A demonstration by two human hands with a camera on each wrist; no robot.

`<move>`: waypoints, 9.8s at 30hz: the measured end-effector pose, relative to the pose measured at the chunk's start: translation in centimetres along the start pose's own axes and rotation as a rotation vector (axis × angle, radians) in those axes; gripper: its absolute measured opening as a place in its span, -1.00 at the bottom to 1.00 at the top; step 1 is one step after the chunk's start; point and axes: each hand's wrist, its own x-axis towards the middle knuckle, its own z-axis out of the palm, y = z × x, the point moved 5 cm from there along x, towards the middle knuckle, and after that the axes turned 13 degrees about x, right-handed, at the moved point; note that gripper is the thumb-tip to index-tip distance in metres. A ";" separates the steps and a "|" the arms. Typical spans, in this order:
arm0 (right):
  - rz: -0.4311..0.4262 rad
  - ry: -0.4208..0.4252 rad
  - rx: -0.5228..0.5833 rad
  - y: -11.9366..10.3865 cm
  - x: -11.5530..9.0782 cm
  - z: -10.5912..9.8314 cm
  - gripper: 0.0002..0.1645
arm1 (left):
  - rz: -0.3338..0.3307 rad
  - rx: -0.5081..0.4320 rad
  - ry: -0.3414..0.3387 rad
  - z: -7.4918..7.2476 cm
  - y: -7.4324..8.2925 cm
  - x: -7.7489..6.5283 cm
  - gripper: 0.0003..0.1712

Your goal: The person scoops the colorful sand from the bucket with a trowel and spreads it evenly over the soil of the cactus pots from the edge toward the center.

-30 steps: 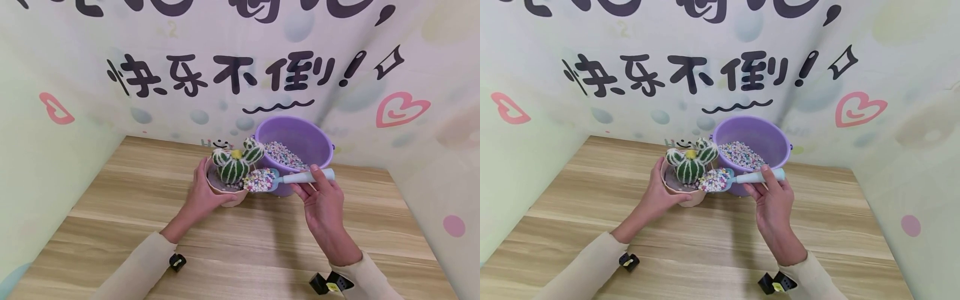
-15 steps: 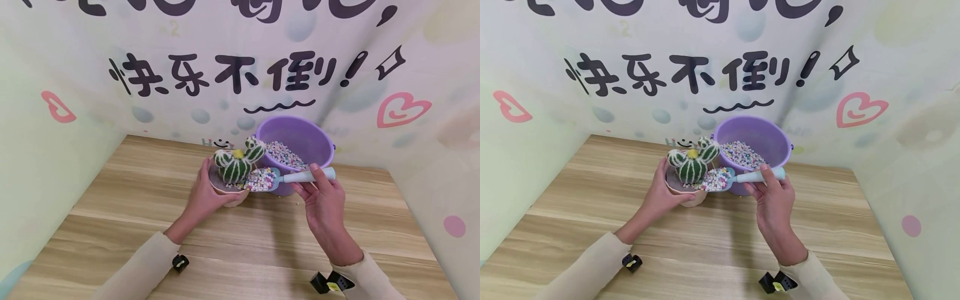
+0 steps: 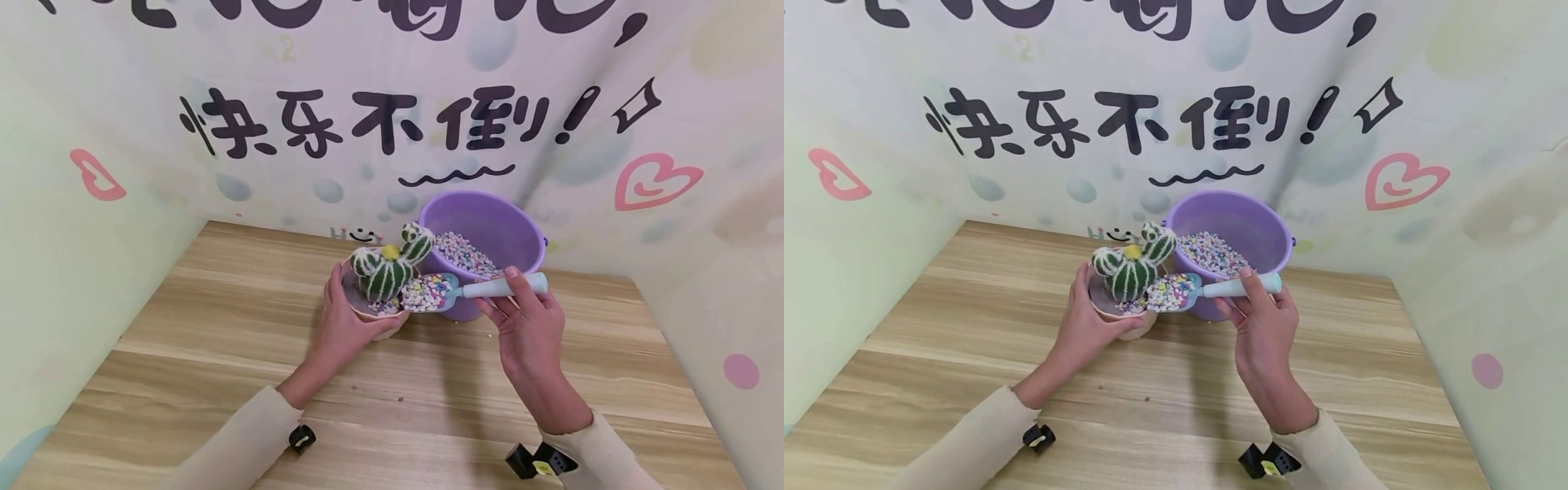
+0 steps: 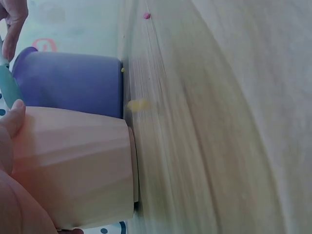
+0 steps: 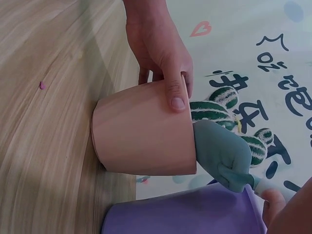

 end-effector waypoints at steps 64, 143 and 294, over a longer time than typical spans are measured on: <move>0.001 -0.078 -0.145 -0.5 -0.2 1.6 -0.67 | -0.054 0.113 0.040 0.5 1.1 -1.3 0.60; -0.336 -0.142 -0.225 -9.6 7.1 7.0 -0.47 | 0.137 0.000 -0.324 -1.3 -0.7 2.6 0.63; 0.017 -0.281 -0.683 -1.8 16.6 4.4 -0.67 | 0.017 0.097 -0.112 -0.1 0.2 2.1 0.57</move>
